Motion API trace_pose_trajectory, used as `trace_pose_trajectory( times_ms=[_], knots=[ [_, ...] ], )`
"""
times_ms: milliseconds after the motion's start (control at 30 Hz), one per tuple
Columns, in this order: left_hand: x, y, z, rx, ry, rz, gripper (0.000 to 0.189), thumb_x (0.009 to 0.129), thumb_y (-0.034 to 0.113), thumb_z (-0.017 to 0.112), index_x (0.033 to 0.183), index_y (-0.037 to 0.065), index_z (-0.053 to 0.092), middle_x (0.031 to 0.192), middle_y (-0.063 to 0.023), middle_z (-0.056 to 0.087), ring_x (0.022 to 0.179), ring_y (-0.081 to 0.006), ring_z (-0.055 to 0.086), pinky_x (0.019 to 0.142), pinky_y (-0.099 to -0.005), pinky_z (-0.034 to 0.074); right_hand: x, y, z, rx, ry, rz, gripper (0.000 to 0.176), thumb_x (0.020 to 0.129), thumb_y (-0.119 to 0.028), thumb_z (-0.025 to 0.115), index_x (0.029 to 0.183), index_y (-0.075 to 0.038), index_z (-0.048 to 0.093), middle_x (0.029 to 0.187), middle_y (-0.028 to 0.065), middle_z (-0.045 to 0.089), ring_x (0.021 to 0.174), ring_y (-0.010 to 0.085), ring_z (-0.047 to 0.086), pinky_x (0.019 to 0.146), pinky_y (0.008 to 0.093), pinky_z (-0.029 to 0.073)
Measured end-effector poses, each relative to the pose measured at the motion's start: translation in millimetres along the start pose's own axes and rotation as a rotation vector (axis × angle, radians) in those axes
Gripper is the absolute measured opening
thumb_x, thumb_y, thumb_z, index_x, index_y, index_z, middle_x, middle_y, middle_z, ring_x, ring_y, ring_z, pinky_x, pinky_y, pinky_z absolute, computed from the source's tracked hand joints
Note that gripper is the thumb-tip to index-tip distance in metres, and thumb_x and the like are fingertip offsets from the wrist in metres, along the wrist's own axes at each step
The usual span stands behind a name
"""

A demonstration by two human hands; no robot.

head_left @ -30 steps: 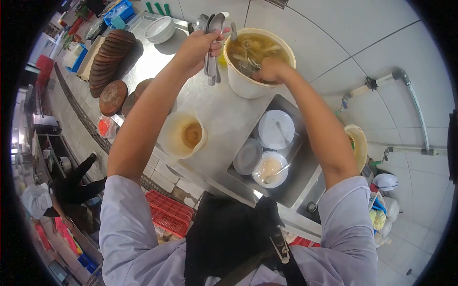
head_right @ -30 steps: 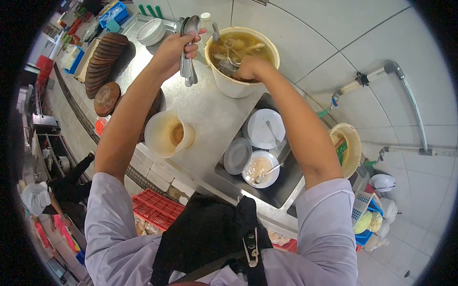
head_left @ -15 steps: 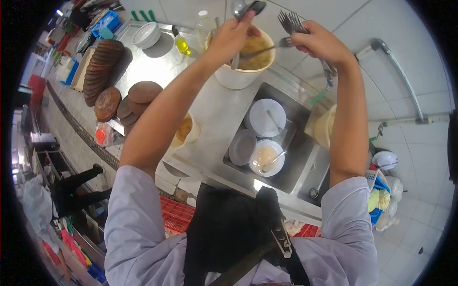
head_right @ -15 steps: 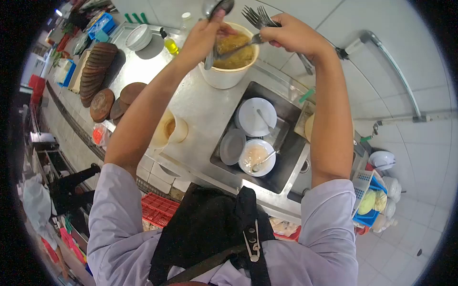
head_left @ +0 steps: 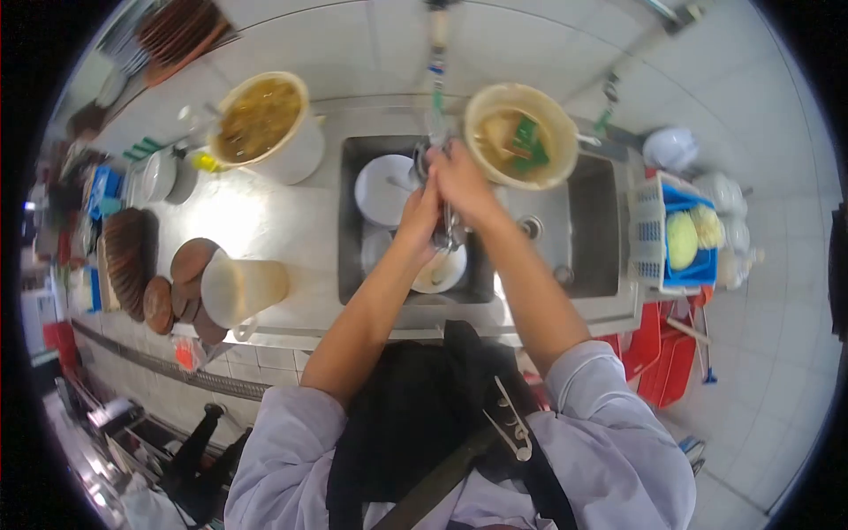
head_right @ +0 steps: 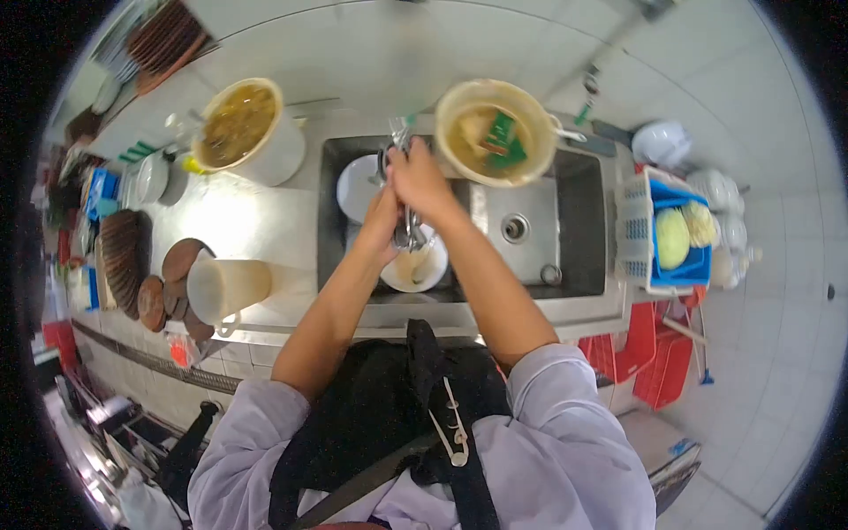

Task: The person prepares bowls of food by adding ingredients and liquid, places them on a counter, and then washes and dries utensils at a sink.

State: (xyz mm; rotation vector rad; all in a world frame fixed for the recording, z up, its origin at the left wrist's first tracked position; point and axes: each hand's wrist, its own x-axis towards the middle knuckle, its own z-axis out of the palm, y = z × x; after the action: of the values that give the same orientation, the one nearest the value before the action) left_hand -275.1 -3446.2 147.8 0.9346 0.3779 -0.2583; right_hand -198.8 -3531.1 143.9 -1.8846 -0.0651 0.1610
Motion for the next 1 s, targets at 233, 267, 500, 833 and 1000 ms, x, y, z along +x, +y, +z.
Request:
trace_pose_trajectory(
  times_ms=[233,267,500,833,1000],
  knots=[
    [-10.2,-125.6,-25.0,0.024,-0.083,-0.22,0.038,0.105,0.048,0.057,0.105,0.01,0.063,0.082,0.0049,0.059,0.066,-0.0053,0.053,0.058,-0.0228,0.044,-84.8,45.3,-55.4,-0.423,-0.117,0.042,0.043,0.105,-0.037,0.054,0.109,0.005,0.056,0.117,0.0259,0.061,0.111,0.0422,0.058,0.093,0.0496,0.044],
    [-10.4,-137.3,-31.2,0.083,-0.102,-0.213,0.033,0.106,0.043,0.059,0.103,0.01,0.063,0.083,0.0048,0.06,0.067,-0.0049,0.053,0.059,-0.0223,0.044,-93.8,45.1,-65.0,-0.623,-0.104,-0.073,0.045,0.104,-0.037,0.054,0.112,0.008,0.056,0.121,0.0244,0.059,0.115,0.0415,0.055,0.096,0.0516,0.042],
    [-33.9,-119.4,7.1,0.306,-0.049,-0.014,0.022,0.1,0.026,0.068,0.087,0.011,0.06,0.073,0.0048,0.054,0.062,-0.0062,0.048,0.058,-0.0242,0.038,-126.6,84.2,-103.7,0.139,-0.204,-0.048,0.051,0.106,-0.048,0.05,0.125,-0.001,0.055,0.127,0.0178,0.058,0.119,0.0306,0.053,0.103,0.0452,0.038],
    [-38.6,-119.8,57.0,0.368,0.316,0.389,0.015,0.096,0.009,0.072,0.084,0.005,0.064,0.081,-0.0002,0.066,0.066,-0.0058,0.056,0.059,-0.0237,0.043,-146.0,59.8,-93.1,1.297,-0.318,0.928,0.064,0.106,-0.065,0.036,0.141,-0.015,0.058,0.13,-0.0006,0.065,0.119,0.0162,0.057,0.093,0.033,0.046],
    [-49.1,-109.2,45.5,0.25,0.236,0.314,0.012,0.097,0.01,0.072,0.09,0.003,0.065,0.069,-0.0004,0.061,0.055,-0.0077,0.053,0.051,-0.0248,0.042,-96.2,75.8,-112.1,0.474,-0.076,-0.15,0.039,0.11,-0.034,0.043,0.129,-0.006,0.061,0.114,0.0052,0.069,0.1,0.0232,0.066,0.086,0.037,0.052]
  ],
)
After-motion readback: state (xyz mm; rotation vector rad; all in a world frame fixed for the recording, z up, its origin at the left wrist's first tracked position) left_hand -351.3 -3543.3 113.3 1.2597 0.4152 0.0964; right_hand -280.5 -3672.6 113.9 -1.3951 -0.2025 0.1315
